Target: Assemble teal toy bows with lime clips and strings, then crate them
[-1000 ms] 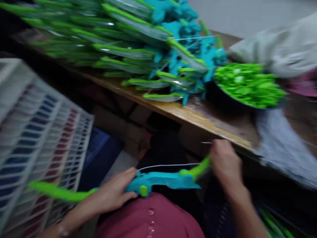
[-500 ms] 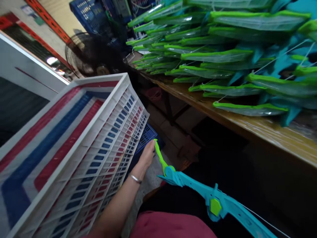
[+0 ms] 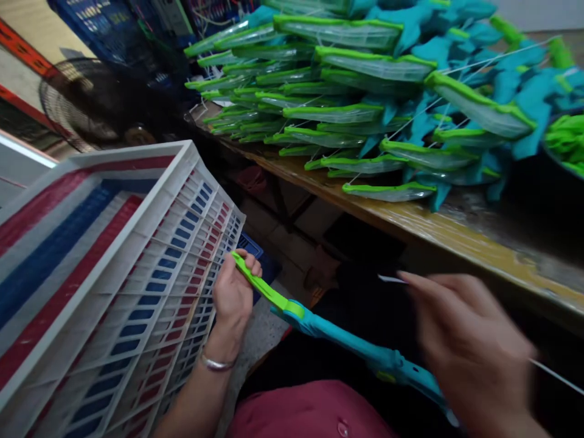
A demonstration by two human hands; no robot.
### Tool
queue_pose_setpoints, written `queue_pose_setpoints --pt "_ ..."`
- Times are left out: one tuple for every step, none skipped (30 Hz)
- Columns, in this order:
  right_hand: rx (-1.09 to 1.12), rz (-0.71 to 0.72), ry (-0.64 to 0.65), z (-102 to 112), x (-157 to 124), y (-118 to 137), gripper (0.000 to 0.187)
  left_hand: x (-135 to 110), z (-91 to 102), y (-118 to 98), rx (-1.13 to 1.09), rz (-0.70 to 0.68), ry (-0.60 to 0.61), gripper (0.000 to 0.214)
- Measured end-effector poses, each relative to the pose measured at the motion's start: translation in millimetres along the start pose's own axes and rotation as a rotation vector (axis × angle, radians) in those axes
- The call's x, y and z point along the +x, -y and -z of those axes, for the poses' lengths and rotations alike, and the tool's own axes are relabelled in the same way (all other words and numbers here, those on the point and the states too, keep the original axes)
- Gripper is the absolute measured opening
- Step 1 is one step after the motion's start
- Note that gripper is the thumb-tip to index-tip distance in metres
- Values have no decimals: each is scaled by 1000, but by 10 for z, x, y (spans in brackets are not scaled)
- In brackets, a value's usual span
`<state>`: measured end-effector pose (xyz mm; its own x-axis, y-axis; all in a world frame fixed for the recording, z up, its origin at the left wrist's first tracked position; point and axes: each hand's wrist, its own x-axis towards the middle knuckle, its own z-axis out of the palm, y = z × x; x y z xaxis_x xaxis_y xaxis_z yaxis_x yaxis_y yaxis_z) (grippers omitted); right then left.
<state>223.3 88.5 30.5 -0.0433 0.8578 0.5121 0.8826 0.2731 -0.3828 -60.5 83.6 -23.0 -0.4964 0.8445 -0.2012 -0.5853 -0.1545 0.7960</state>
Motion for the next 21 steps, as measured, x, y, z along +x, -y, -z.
queue_pose_setpoints --pt "95 87 41 11 39 166 27 -86 -74 -70 -12 -19 31 39" --pt "203 160 52 8 85 355 20 -171 -135 -134 -22 -42 65 38" --pt "311 216 62 -4 130 554 14 -253 -182 -190 -33 -70 101 37" --pt "412 261 80 -21 168 750 14 -332 -215 -236 -47 -102 141 37" --pt "502 287 100 -39 192 931 15 -408 -235 -273 -63 -136 186 37" --pt "582 312 128 -55 200 1086 16 -478 -245 -300 -82 -164 233 37" --pt "646 330 156 -69 191 1211 17 -542 -248 -319 -102 -184 282 36" --pt "693 340 183 -82 168 1303 17 -597 -244 -331 -123 -192 324 35" --pt "725 344 210 -94 135 1366 18 -643 -236 -336 -141 -193 360 34" --pt "747 344 230 -105 97 1406 18 -678 -227 -337 -160 -186 388 33" --pt "762 337 245 -116 61 1428 18 -703 -216 -334 -179 -171 408 32" --pt "772 328 251 -126 30 1441 18 -719 -206 -330 -196 -152 423 32" --pt "781 320 250 -134 7 1448 17 -727 -195 -325 -211 -133 439 31" --pt "788 314 245 -140 -7 1455 17 -730 -185 -320 -224 -113 453 31" --pt "794 310 242 -143 -14 1462 16 -729 -175 -316 -234 -98 468 31" --pt "798 305 242 -145 -16 1471 16 -727 -167 -313 -241 -87 483 31" --pt "801 300 248 -146 -15 1482 17 -724 -160 -311 -243 -78 494 31" --pt "802 294 254 -146 -13 1492 17 -722 -156 -311 -244 -72 500 31" --pt "799 290 259 -147 -13 1502 18 -721 -154 -313 -241 -68 503 31" --pt "795 292 258 -148 -14 1511 19 -722 -155 -317 -236 -66 502 30" --pt "789 299 259 -148 -16 1519 20 -723 -158 -321 -228 -65 497 30"
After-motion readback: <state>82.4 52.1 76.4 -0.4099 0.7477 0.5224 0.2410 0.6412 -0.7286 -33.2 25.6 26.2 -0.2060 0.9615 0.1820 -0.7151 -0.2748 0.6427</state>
